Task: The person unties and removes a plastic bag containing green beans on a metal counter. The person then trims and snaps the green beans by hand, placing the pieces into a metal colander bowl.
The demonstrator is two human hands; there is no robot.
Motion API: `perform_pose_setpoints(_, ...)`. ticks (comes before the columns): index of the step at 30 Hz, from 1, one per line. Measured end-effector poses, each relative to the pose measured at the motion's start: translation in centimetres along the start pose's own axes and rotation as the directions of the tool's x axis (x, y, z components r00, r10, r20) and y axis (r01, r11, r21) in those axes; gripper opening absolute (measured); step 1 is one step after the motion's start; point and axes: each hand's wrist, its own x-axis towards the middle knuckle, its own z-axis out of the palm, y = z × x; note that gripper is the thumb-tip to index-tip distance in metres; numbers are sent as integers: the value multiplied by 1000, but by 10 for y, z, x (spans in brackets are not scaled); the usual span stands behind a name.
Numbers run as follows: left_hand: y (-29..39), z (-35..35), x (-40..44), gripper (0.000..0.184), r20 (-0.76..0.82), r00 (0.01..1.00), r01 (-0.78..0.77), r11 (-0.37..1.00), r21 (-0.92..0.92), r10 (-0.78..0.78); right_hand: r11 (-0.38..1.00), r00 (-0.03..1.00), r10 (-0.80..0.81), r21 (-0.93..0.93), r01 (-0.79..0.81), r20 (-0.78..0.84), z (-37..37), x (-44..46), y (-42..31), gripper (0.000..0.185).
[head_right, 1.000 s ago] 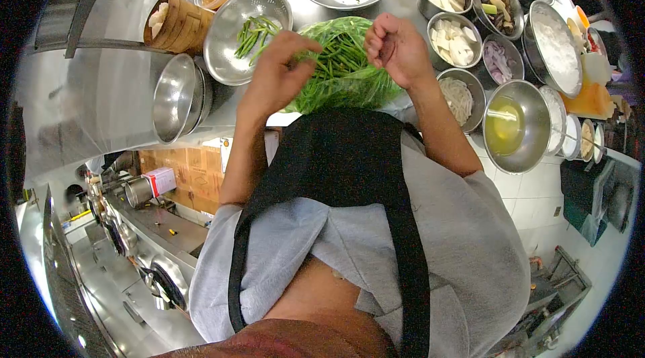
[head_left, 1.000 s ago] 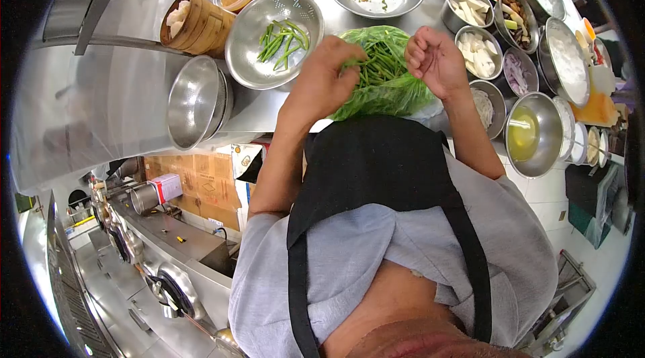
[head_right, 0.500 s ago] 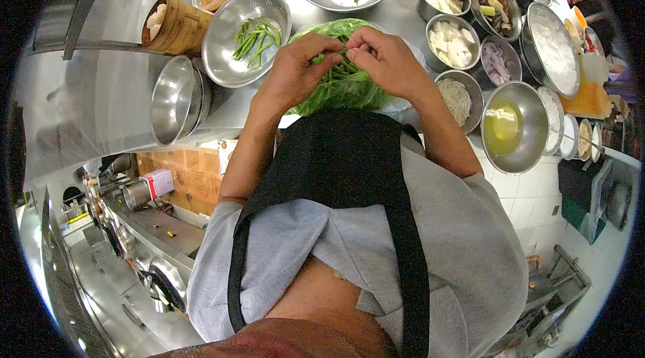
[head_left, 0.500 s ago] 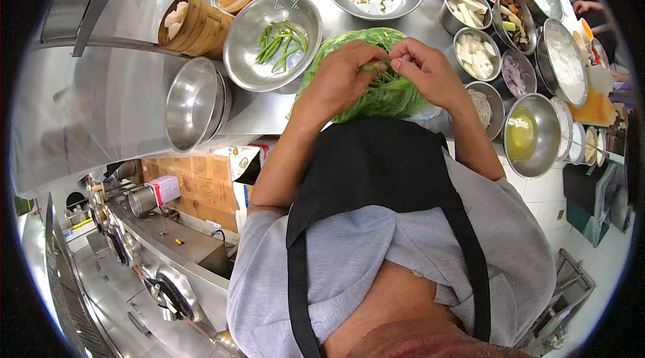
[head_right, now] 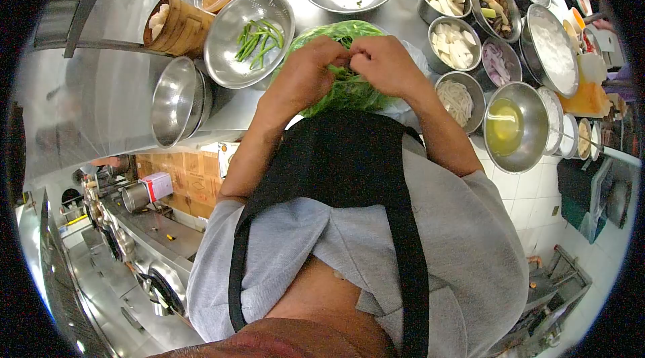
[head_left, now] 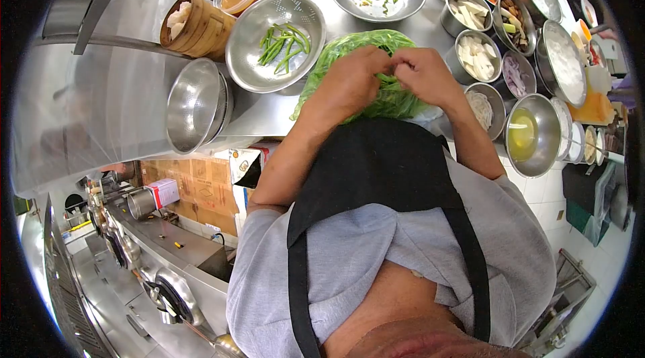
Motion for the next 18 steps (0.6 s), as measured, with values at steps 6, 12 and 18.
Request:
perform_pose_setpoints(6,-11,-12,2,20,-35,853,268,494,-827,-521,720,991,132,688,-90,-8,-11,9,16,19)
perform_pose_setpoints(12,-16,-14,1,21,113,866,184,101,-978,-487,832,995,86,545,-101,54,23,7,-6,24)
perform_pose_setpoints(18,-16,-3,0,21,22,891,154,257,-954,-453,898,993,-7,438,-47,120,21,6,-5,19)
